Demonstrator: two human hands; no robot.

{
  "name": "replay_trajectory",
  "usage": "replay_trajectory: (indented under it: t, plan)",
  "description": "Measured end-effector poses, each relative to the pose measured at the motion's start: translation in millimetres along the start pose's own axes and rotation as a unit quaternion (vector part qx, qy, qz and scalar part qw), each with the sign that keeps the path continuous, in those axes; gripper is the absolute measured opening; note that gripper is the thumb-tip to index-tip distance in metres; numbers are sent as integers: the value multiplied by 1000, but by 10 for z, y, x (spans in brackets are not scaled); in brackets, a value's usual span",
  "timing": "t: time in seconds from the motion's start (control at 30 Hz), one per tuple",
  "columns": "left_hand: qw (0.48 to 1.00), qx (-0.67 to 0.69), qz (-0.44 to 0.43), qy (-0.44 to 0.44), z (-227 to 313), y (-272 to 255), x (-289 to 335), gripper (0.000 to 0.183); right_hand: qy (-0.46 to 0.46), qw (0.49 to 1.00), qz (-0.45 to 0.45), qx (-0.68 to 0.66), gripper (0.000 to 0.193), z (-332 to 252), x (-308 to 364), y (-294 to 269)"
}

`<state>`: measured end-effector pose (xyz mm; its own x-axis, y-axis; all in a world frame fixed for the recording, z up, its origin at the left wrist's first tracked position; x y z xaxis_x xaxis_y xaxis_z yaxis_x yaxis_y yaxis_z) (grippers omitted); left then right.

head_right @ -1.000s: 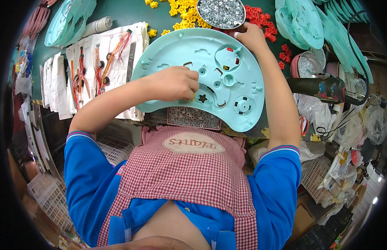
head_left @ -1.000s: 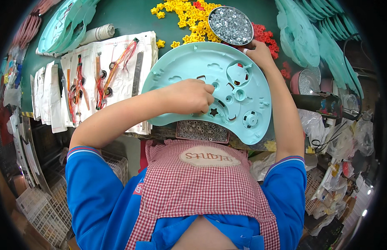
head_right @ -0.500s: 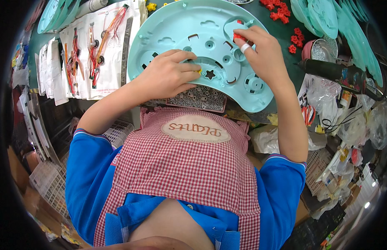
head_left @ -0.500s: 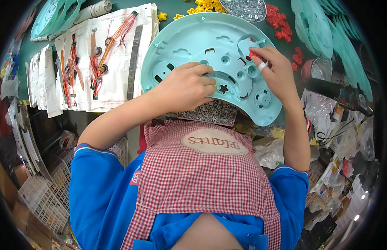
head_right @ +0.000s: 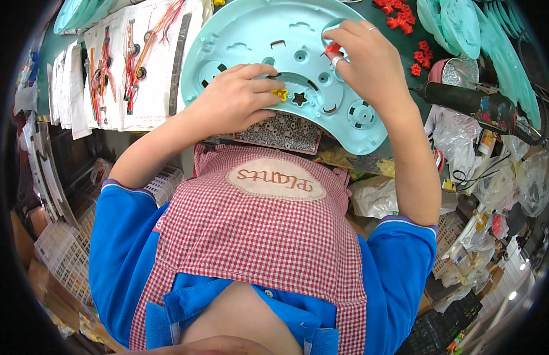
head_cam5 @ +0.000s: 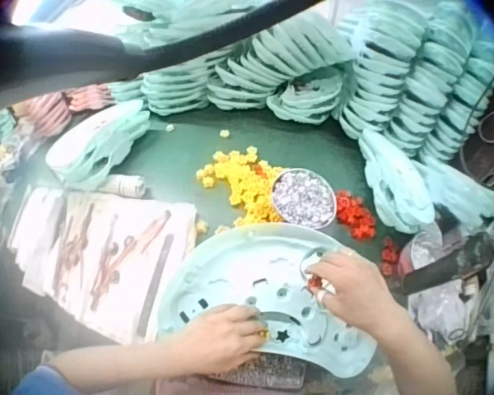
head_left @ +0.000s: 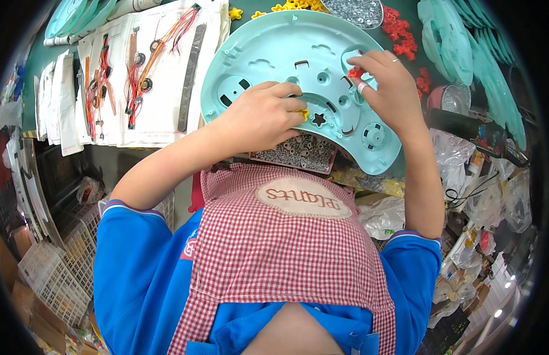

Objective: The person assembles a light-blue plastic toy component by hand, inserting small star-shaped pieces and connecting wires to internal contacts. They use a soldering iron to secure connections and repeatedly place and adjust the decorative pieces within the molded housing.

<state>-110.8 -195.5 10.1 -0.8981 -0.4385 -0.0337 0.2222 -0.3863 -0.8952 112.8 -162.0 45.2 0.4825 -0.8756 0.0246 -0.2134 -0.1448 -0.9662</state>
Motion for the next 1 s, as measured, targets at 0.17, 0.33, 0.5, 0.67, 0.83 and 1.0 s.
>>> replay_trajectory:
  t: [0.17,0.33,0.5,0.67,0.83,1.0]
  plan:
    - [1000,16,2,-12,-2,14,42,22,72,996,-20,-46,35,-7,41,19]
    - [1000,2,12,-8,-11,27,42,20,-18,999,33,-13,25,-109,15,-99]
    - [1000,14,5,-3,-6,58,0,21,-18,999,9,31,27,-108,-118,1]
    - [999,-14,40,-15,13,54,77,21,-42,990,-7,-137,26,-182,141,22]
    - [999,-27,22,-12,13,55,11,19,-157,979,-47,-125,28,-218,348,414]
    - [977,-112,176,46,152,-88,67,22,-171,977,-55,-113,24,-204,304,533]
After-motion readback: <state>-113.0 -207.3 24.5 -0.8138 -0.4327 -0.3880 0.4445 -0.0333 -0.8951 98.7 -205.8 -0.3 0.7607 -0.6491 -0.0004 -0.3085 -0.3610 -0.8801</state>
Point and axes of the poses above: each hand's wrist, its own x-axis away from the middle knuckle, its own y-axis out of the palm, z = x × y, the point moved 3 cm from there along -x, towards the middle knuckle, and after that the axes turned 9 degrees about -z, right-handed, at the moved point
